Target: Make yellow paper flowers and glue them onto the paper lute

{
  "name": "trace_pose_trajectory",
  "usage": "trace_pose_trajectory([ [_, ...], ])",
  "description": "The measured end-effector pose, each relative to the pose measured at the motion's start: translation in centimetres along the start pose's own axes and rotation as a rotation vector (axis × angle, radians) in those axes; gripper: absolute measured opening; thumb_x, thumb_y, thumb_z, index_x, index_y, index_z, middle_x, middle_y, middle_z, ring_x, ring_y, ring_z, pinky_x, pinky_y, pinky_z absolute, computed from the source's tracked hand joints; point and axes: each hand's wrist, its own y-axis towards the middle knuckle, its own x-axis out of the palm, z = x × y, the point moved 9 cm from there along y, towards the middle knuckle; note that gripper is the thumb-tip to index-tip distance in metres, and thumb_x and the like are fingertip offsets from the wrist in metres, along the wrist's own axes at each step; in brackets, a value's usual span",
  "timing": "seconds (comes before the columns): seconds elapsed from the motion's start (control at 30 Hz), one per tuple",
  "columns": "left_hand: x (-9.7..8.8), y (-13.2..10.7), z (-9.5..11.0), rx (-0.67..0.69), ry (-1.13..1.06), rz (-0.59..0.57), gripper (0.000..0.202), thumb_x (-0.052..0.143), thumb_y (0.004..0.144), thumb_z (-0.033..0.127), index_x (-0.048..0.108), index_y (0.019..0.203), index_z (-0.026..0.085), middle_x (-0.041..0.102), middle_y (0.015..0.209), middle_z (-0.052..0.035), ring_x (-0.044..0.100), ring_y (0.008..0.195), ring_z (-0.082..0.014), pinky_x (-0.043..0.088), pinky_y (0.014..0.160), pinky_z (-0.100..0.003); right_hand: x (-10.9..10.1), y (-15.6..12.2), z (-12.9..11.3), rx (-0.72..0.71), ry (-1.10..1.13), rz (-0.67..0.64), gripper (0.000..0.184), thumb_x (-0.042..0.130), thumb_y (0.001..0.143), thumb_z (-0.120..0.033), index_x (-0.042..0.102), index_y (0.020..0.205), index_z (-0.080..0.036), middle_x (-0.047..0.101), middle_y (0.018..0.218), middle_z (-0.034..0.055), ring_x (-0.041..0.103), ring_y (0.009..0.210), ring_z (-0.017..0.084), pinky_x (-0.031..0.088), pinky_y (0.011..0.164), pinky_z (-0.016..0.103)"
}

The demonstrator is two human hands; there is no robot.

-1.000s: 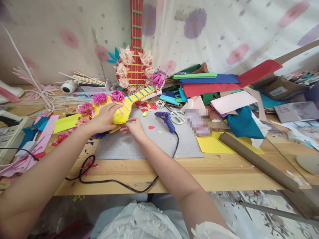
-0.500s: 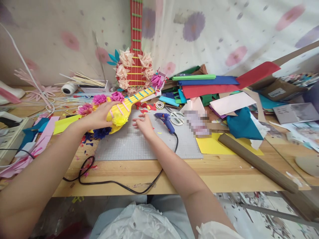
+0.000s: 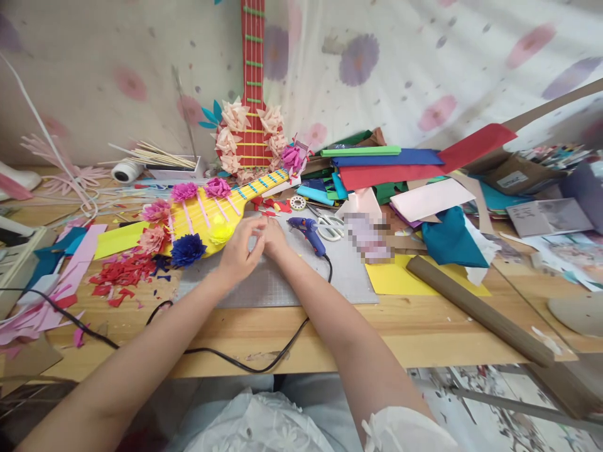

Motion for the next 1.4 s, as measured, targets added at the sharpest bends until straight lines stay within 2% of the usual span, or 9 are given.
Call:
trace_pose_trajectory([
  [0.1, 2.0, -2.3, -1.6, -0.076, -0.055, -0.004, 0.025, 0.038, 0.084, 0.015, 0.046, 0.107, 0.019, 0.053, 0.107, -0.0094, 0.053, 0.100, -0.0168, 0.048, 0.085, -0.032, -0.2, -0.7, -0.6, -0.146, -0.348, -0.064, 0.023, 0.051, 0.068, -0.004, 0.046, 0.087, -0.016, 0.056, 0.100, 0.0084, 0.048, 0.105, 0.020, 0.034, 0.097, 0.034],
  [0.2, 2.6, -3.4, -3.8, -0.160, -0.067, -0.009, 0.032, 0.038, 0.078, 0.006, 0.045, 0.106, 0.019, 0.051, 0.109, -0.0095, 0.055, 0.090, -0.0146, 0.049, 0.081, -0.031, -0.4, -2.1, -1.0, -0.275, -0.551, -0.145, 0.033, 0.041, 0.070, -0.002, 0.045, 0.099, -0.018, 0.059, 0.103, 0.0077, 0.053, 0.099, 0.019, 0.040, 0.092, 0.038],
  [0.3, 2.6, -3.6, -5.4, -0.247, -0.033, 0.005, 0.039, 0.039, 0.072, 0.002, 0.044, 0.107, 0.019, 0.052, 0.107, -0.0096, 0.055, 0.095, -0.0171, 0.048, 0.084, -0.035, -0.9, -3.2, -1.1, -0.314, -0.520, -0.196, 0.045, 0.032, 0.066, 0.003, 0.041, 0.104, -0.019, 0.061, 0.102, 0.0060, 0.056, 0.098, 0.016, 0.043, 0.090, 0.036],
  [0.4, 3.3, -3.6, -6.2, -0.313, 0.039, -0.053, 0.043, 0.042, 0.071, 0.004, 0.043, 0.112, 0.018, 0.053, 0.113, -0.0125, 0.051, 0.109, -0.0224, 0.044, 0.093, -0.042, -1.2, -3.7, -1.1, -0.305, -0.418, -0.225, 0.048, 0.031, 0.061, 0.005, 0.039, 0.102, -0.020, 0.062, 0.100, 0.0053, 0.058, 0.097, 0.014, 0.044, 0.090, 0.034],
  [0.6, 4.6, -3.3, -6.1, -0.264, 0.104, -0.151, 0.050, 0.046, 0.073, 0.008, 0.041, 0.123, 0.015, 0.051, 0.126, -0.0139, 0.045, 0.120, -0.0251, 0.037, 0.102, -0.045, -2.6, -4.1, -1.0, -0.291, -0.182, -0.119, 0.045, 0.032, 0.062, 0.004, 0.037, 0.100, -0.021, 0.059, 0.107, 0.0054, 0.061, 0.097, 0.011, 0.045, 0.089, 0.032],
  [0.73, 4.7, -3.2, -6.2, -0.266, 0.125, -0.182, 0.046, 0.049, 0.073, 0.011, 0.046, 0.119, 0.017, 0.056, 0.120, -0.0121, 0.049, 0.114, -0.0251, 0.040, 0.099, -0.044, -3.4, -5.0, -1.1, -0.298, -0.376, -0.017, 0.045, 0.038, 0.069, 0.000, 0.037, 0.109, -0.020, 0.059, 0.110, 0.0085, 0.058, 0.101, 0.015, 0.044, 0.091, 0.034],
  [0.93, 4.5, -3.2, -6.3, -0.299, 0.177, -0.179, 0.034, 0.052, 0.075, 0.015, 0.052, 0.109, 0.017, 0.061, 0.110, -0.0111, 0.053, 0.107, -0.0254, 0.043, 0.094, -0.042, -2.3, -5.5, -1.7, -0.376, -0.677, -0.053, 0.039, 0.046, 0.075, -0.005, 0.044, 0.112, -0.017, 0.064, 0.102, 0.0079, 0.054, 0.102, 0.019, 0.040, 0.091, 0.034],
  [1.2, 4.1, -3.2, -6.5, -0.306, 0.168, -0.125, 0.008, 0.053, 0.076, 0.017, 0.056, 0.083, 0.020, 0.061, 0.094, -0.0066, 0.055, 0.096, -0.0220, 0.045, 0.090, -0.038, -4.4, -5.1, -2.1, -0.289, -0.614, 0.157, 0.029, 0.050, 0.080, -0.011, 0.047, 0.107, -0.020, 0.068, 0.090, 0.0038, 0.059, 0.093, 0.020, 0.041, 0.084, 0.034],
  [1.4, 3.8, -3.3, -7.4, -0.390, 0.102, -0.064, 0.022, 0.056, 0.070, 0.017, 0.049, 0.090, 0.021, 0.058, 0.096, -0.0067, 0.056, 0.094, -0.0219, 0.048, 0.084, -0.039, -3.4, -5.5, -2.5, -0.290, -0.612, 0.107, 0.028, 0.052, 0.078, -0.011, 0.046, 0.103, -0.021, 0.067, 0.087, 0.0028, 0.059, 0.089, 0.019, 0.042, 0.081, 0.032],
])
